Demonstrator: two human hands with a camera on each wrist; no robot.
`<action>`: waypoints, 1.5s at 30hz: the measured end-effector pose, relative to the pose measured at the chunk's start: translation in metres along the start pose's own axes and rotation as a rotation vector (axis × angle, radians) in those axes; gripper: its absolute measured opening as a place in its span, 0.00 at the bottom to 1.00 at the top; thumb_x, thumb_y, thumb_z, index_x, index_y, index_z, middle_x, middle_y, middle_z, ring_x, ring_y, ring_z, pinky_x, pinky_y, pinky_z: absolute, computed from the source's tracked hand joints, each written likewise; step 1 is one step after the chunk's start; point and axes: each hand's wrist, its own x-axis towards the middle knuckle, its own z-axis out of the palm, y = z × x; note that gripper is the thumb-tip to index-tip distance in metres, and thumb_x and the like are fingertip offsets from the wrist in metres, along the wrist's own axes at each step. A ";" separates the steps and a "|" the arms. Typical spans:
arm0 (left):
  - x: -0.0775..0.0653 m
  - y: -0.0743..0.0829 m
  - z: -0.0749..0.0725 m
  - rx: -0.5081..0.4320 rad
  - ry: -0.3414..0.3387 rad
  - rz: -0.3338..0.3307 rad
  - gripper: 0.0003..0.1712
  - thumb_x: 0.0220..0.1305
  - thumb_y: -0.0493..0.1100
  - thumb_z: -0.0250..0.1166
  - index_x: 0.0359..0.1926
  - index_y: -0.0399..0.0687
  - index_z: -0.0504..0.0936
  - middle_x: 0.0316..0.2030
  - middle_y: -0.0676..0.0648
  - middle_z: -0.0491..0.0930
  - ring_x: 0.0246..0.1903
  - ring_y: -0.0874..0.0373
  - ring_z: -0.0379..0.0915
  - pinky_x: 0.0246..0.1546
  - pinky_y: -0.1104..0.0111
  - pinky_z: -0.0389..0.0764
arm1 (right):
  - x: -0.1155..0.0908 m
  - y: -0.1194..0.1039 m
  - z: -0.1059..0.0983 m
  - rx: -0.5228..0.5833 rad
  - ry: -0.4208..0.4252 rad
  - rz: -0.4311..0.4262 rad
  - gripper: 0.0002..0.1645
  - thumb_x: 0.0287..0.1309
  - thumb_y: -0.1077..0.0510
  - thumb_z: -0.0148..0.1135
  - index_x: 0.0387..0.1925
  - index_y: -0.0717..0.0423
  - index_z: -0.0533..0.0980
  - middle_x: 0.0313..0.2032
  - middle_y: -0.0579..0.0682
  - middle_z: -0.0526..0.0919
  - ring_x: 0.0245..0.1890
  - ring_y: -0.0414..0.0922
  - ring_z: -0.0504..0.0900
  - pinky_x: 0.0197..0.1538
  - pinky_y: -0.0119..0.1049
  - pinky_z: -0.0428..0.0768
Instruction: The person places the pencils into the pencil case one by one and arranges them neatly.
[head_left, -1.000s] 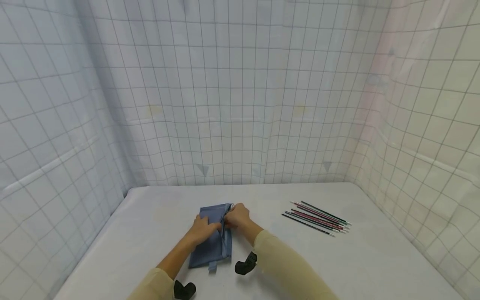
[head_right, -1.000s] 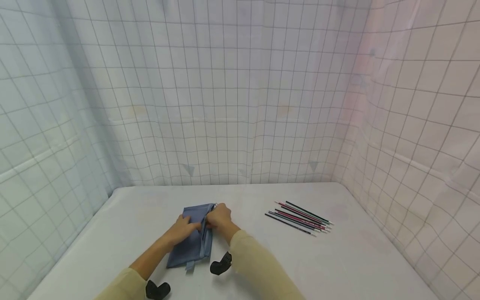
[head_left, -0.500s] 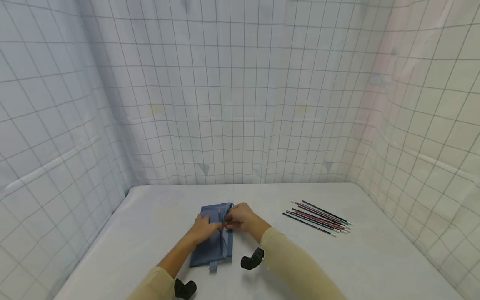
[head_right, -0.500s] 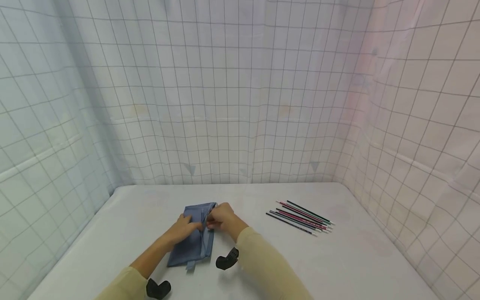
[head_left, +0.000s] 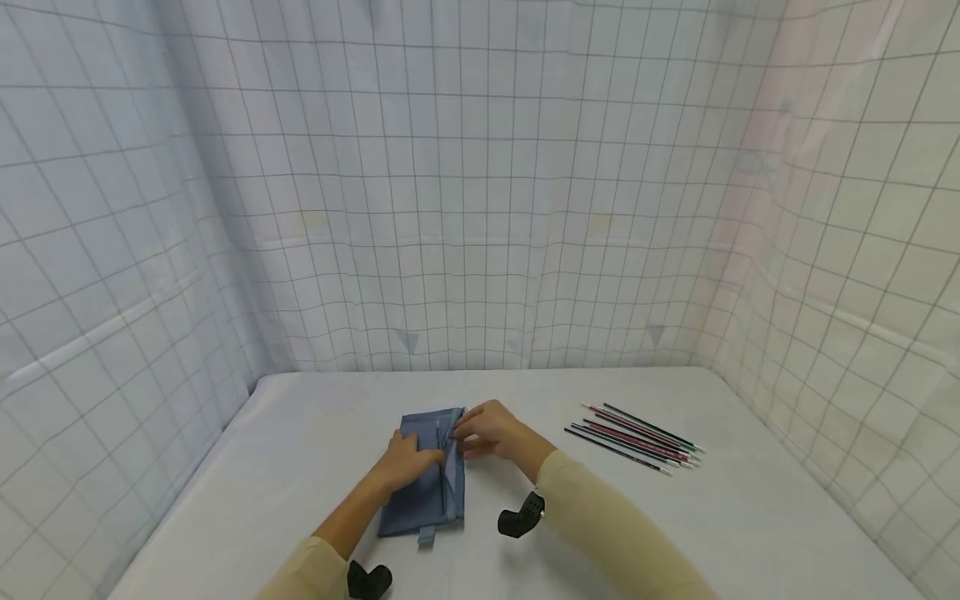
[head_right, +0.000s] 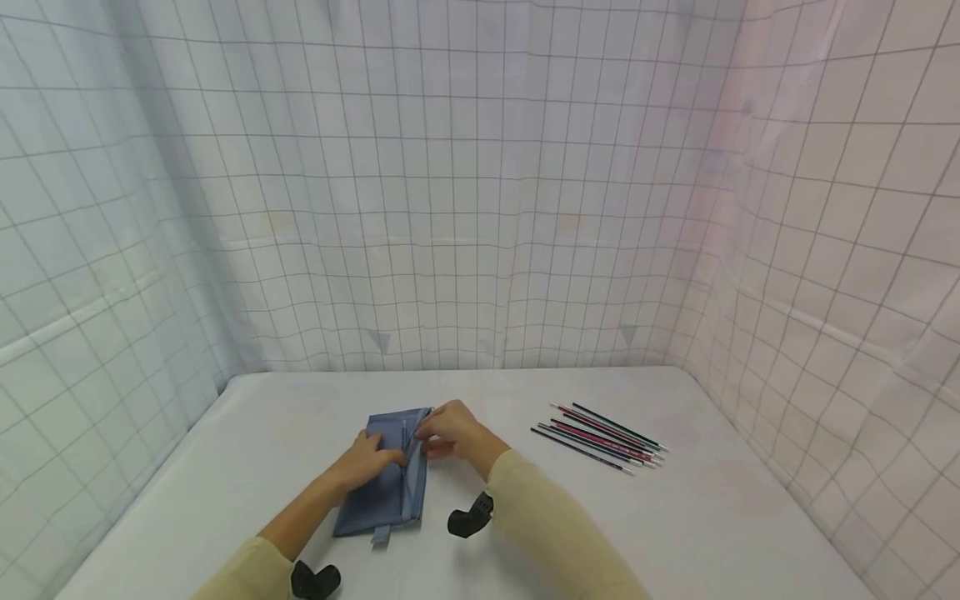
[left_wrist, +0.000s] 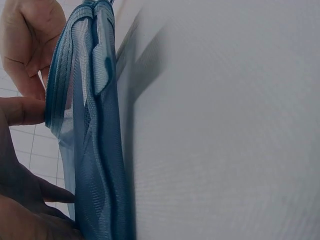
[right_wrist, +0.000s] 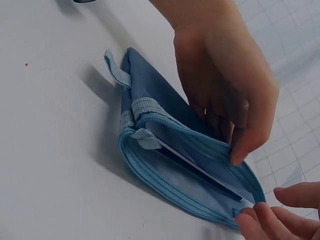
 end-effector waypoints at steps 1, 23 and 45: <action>0.000 0.000 0.000 0.001 0.002 0.000 0.55 0.57 0.55 0.67 0.72 0.18 0.58 0.75 0.17 0.40 0.73 0.21 0.42 0.68 0.32 0.53 | -0.001 -0.001 -0.002 -0.006 -0.006 -0.004 0.13 0.62 0.70 0.67 0.49 0.69 0.83 0.40 0.58 0.88 0.42 0.55 0.89 0.39 0.45 0.88; 0.000 -0.007 0.001 -0.026 0.011 0.006 0.56 0.57 0.53 0.68 0.73 0.18 0.56 0.75 0.18 0.39 0.73 0.20 0.40 0.68 0.31 0.52 | -0.011 -0.007 -0.068 -0.176 -0.018 -0.032 0.26 0.63 0.62 0.72 0.59 0.69 0.78 0.46 0.55 0.87 0.48 0.57 0.88 0.46 0.47 0.87; -0.002 -0.001 0.002 -0.034 -0.006 0.000 0.55 0.59 0.54 0.67 0.74 0.19 0.56 0.76 0.19 0.39 0.73 0.21 0.41 0.68 0.32 0.53 | -0.026 0.008 -0.137 -0.268 0.079 -0.024 0.29 0.61 0.59 0.74 0.61 0.66 0.78 0.45 0.53 0.88 0.44 0.51 0.88 0.44 0.42 0.86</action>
